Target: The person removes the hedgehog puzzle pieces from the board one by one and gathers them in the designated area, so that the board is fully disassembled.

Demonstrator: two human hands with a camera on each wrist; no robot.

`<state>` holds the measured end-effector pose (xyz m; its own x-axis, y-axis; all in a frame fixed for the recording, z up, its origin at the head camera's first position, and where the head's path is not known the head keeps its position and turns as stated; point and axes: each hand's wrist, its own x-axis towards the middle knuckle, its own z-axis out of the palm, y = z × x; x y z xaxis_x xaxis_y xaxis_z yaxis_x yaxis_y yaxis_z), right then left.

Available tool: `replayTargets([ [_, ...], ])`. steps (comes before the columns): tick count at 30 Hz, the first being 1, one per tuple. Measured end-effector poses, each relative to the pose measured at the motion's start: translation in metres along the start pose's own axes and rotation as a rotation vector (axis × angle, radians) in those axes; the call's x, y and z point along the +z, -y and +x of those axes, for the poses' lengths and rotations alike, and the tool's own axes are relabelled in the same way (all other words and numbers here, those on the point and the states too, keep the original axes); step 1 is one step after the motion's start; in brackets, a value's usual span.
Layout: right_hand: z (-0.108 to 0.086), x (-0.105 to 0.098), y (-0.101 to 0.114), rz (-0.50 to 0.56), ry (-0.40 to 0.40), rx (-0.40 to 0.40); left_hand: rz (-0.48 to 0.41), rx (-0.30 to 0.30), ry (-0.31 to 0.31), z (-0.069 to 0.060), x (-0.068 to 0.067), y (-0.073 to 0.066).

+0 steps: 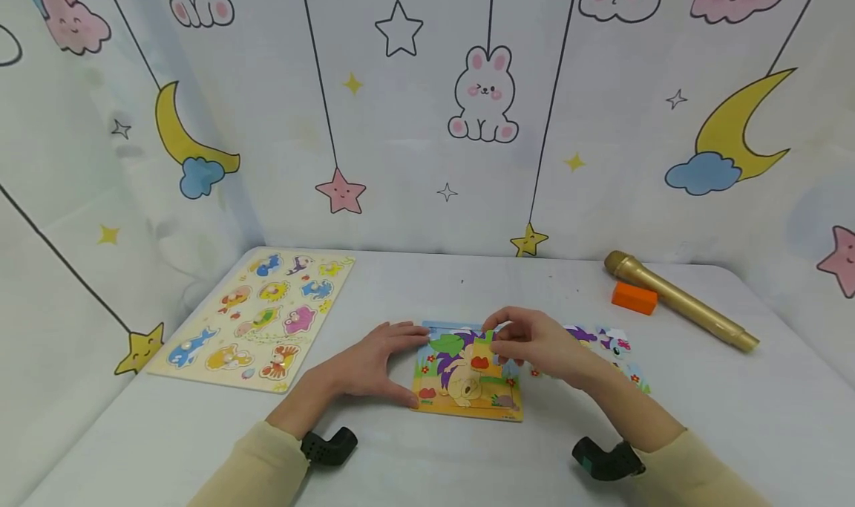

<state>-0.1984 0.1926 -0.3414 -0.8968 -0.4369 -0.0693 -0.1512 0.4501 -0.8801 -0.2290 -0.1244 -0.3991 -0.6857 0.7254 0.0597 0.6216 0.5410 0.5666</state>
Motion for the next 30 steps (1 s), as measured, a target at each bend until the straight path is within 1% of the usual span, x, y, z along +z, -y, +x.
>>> replayTargets([
  [4,-0.010,-0.008,-0.005,-0.009,0.011,0.019,0.004,0.002,-0.003,-0.001,0.000,-0.001],
  [11,-0.029,-0.023,-0.021,-0.022,0.037,0.054,0.008,0.009,-0.001,0.000,0.000,-0.002],
  [18,-0.045,-0.032,-0.036,-0.057,0.065,0.056,0.007,0.002,0.002,0.000,-0.001,-0.004],
  [23,-0.051,-0.035,-0.043,-0.060,0.075,0.056,0.003,0.006,0.000,-0.001,-0.002,-0.005],
  [30,-0.056,-0.037,-0.046,-0.084,0.093,0.046,0.008,0.015,0.002,0.000,-0.001,-0.003],
])
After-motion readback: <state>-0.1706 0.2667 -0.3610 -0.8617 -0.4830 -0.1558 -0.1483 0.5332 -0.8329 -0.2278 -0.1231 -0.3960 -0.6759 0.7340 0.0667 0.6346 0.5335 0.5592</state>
